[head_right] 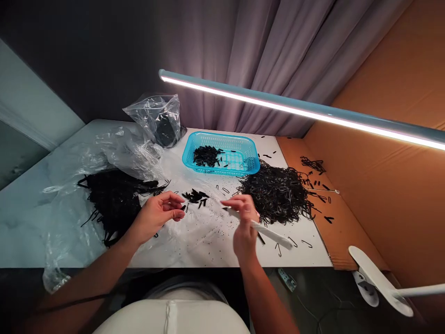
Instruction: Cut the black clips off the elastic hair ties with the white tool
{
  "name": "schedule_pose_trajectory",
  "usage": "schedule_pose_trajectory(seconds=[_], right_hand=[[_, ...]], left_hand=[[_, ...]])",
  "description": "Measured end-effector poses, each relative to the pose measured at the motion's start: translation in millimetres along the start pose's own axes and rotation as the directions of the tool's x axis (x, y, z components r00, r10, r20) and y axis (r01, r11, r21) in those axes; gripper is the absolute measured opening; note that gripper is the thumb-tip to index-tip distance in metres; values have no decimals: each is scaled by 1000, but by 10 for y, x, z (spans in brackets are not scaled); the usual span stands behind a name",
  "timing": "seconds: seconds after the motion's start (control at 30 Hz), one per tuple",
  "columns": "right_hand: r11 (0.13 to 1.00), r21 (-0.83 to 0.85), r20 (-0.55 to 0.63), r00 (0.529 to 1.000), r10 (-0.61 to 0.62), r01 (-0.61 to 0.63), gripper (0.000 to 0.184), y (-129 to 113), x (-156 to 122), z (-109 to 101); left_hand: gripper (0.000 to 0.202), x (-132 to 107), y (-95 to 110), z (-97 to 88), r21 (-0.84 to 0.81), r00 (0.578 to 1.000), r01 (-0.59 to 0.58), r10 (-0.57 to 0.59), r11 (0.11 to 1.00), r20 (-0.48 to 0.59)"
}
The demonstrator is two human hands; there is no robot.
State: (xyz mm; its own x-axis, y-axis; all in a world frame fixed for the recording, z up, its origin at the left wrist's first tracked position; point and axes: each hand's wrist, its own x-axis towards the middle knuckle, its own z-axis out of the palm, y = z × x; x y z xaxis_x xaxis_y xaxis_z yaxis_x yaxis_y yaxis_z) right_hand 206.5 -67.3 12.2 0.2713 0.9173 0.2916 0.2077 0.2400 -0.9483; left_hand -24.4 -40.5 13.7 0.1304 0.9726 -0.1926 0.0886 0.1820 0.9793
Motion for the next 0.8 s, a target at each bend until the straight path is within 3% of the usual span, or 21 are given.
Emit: schedule_pose_trajectory(seconds=[0.07, 0.17, 0.3, 0.5, 0.8], right_hand=[[966, 194, 217, 968, 129, -172, 62, -39, -86, 170], [884, 328, 362, 909, 208, -333, 31, -61, -169, 323], [823, 417, 380, 896, 229, -387, 21, -107, -202, 348], [841, 332, 473, 846, 245, -428, 28, -138, -179, 345], [800, 390, 463, 848, 257, -455, 28, -137, -192, 338]], left_hand=[[31, 1, 30, 60, 17, 999, -35, 35, 999, 12], [31, -21, 53, 104, 51, 996, -88, 88, 995, 8], [34, -79, 46, 111, 62, 996, -94, 93, 994, 6], [31, -107, 52, 149, 104, 991, -135, 135, 985, 9], [33, -89, 58, 188, 105, 989, -149, 150, 983, -2]])
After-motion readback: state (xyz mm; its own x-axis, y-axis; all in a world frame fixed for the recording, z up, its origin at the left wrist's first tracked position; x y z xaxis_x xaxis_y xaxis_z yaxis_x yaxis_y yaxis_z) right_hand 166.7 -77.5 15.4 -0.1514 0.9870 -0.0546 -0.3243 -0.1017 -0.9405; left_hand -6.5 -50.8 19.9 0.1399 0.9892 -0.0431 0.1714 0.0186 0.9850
